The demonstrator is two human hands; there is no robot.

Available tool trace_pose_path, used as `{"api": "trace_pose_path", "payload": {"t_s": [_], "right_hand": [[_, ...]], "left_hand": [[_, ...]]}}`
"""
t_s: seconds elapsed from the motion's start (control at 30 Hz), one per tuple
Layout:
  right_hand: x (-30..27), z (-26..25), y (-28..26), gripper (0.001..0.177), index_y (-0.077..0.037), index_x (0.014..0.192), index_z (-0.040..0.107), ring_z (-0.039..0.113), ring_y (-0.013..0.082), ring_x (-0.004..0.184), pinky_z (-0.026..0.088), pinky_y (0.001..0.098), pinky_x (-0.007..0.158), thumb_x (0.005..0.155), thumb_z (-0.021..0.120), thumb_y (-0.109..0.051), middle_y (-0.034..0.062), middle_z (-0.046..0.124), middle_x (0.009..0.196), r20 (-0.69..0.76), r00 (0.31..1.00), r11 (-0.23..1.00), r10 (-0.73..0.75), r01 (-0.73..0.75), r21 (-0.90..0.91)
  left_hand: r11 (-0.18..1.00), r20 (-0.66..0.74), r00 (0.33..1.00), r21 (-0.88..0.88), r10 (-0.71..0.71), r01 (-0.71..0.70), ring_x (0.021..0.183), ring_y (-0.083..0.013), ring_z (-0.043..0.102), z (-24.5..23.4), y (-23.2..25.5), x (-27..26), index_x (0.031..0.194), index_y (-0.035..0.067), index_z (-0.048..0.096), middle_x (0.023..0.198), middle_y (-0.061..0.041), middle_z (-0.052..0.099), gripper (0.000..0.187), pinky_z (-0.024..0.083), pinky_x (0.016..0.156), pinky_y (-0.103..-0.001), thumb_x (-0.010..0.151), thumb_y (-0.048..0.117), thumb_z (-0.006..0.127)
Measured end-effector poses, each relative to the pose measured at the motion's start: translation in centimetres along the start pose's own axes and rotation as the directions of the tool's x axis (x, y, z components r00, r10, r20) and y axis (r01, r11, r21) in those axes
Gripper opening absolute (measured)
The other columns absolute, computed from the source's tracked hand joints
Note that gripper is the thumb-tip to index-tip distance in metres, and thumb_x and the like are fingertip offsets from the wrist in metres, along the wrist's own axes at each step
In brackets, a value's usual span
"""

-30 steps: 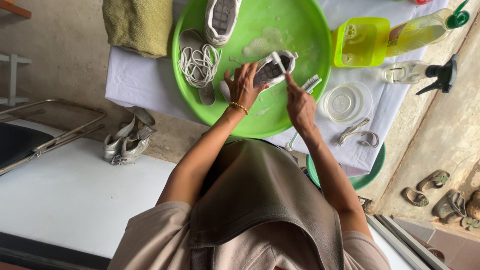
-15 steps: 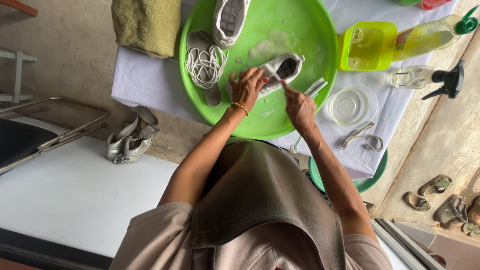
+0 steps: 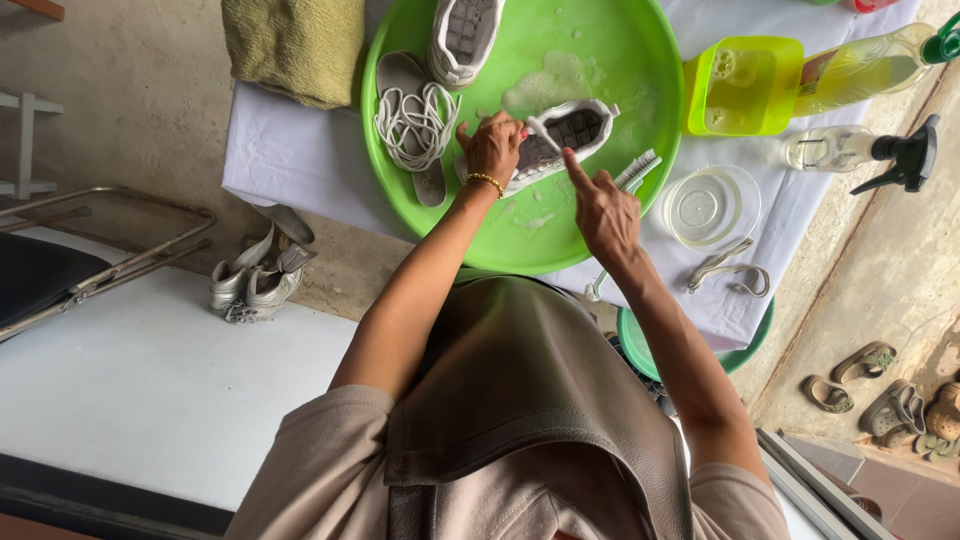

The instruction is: The person cleans a white shoe using a brush and soapy water in a green basin on a table, occasionally adding more cleaning solution from a bottle.

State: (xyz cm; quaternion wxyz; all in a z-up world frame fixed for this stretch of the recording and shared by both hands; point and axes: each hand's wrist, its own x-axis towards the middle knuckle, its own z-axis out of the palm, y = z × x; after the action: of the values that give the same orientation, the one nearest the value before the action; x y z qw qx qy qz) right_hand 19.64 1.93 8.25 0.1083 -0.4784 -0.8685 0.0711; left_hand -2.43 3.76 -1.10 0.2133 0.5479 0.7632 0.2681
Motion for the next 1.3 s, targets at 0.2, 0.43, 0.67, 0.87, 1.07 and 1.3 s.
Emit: {"api": "trace_pose_path", "payload": {"t_s": [0.2,0.43,0.67,0.87,1.07,1.3], "right_hand": [[1.7,2.0,1.9,0.052,-0.025,0.154,0.056,0.051,0.0167,0.05,0.04,0.0359,0.043,0.104,0.059,-0.012,0.0069,0.06,0.077,-0.1,0.995,0.996,0.023,-0.031,-0.083],[2.6,1.8,-0.5,0.05,-0.025,0.154,0.054,0.053,0.0188,0.049,0.041,0.0379,0.041,0.106,0.059,-0.014,0.0088,0.062,0.074,-0.061,0.998,0.999,-0.029,0.027,-0.022],[2.8,1.3,3.2,0.043,-0.025,0.153,0.058,0.055,0.0209,0.054,0.041,0.039,0.048,0.111,0.058,-0.017,0.0112,0.065,0.074,-0.126,0.986,0.994,0.11,-0.108,0.019],[3.1,1.4,3.2,0.038,-0.014,0.147,0.062,0.046,0.018,0.039,0.036,0.0396,0.036,0.11,0.054,-0.01,0.0078,0.06,0.059,0.014,0.986,0.986,0.168,-0.167,-0.022],[2.0,1.3,1.5,0.045,-0.014,0.146,0.064,0.051,0.0194,0.042,0.038,0.0395,0.04,0.103,0.054,-0.004,0.012,0.059,0.059,-0.022,0.995,0.995,0.096,-0.097,-0.018],[2.2,1.1,-0.4,0.043,-0.014,0.143,0.065,0.059,0.0286,0.051,0.043,0.0423,0.048,0.1,0.06,-0.011,0.0158,0.064,0.065,-0.072,0.99,0.988,0.122,-0.114,0.107]], "left_hand": [[0.999,-0.047,0.999,-0.039,-0.02,0.018,0.097,-0.0211,0.067,-0.2,0.4,0.2,0.081,0.018,0.076,0.09,0.001,0.07,0.012,0.025,0.104,-0.064,0.089,0.019,0.067],[0.993,0.016,0.993,0.006,-0.115,0.114,0.093,-0.0232,0.067,-1.1,1.0,1.2,0.079,0.018,0.076,0.09,-0.002,0.071,0.013,0.026,0.101,-0.07,0.089,0.021,0.07],[0.998,-0.018,0.998,-0.018,-0.066,0.065,0.091,-0.023,0.067,-0.7,1.0,0.8,0.075,0.018,0.075,0.087,-0.001,0.07,0.013,0.024,0.104,-0.069,0.087,0.018,0.071],[1.0,-0.041,0.999,0.004,-0.001,0.002,0.092,-0.0215,0.067,-0.8,0.7,0.4,0.076,0.018,0.075,0.086,0.001,0.069,0.012,0.022,0.106,-0.068,0.086,0.013,0.069],[1.0,-0.031,0.999,-0.016,-0.013,0.013,0.091,-0.0223,0.066,-1.5,1.3,0.2,0.078,0.017,0.076,0.085,0.0,0.069,0.011,0.022,0.107,-0.068,0.088,0.018,0.071],[1.0,-0.04,0.999,0.016,0.011,-0.01,0.091,-0.0235,0.066,-1.5,1.3,0.2,0.077,0.015,0.075,0.084,-0.002,0.068,0.012,0.02,0.106,-0.07,0.088,0.016,0.07]]}}
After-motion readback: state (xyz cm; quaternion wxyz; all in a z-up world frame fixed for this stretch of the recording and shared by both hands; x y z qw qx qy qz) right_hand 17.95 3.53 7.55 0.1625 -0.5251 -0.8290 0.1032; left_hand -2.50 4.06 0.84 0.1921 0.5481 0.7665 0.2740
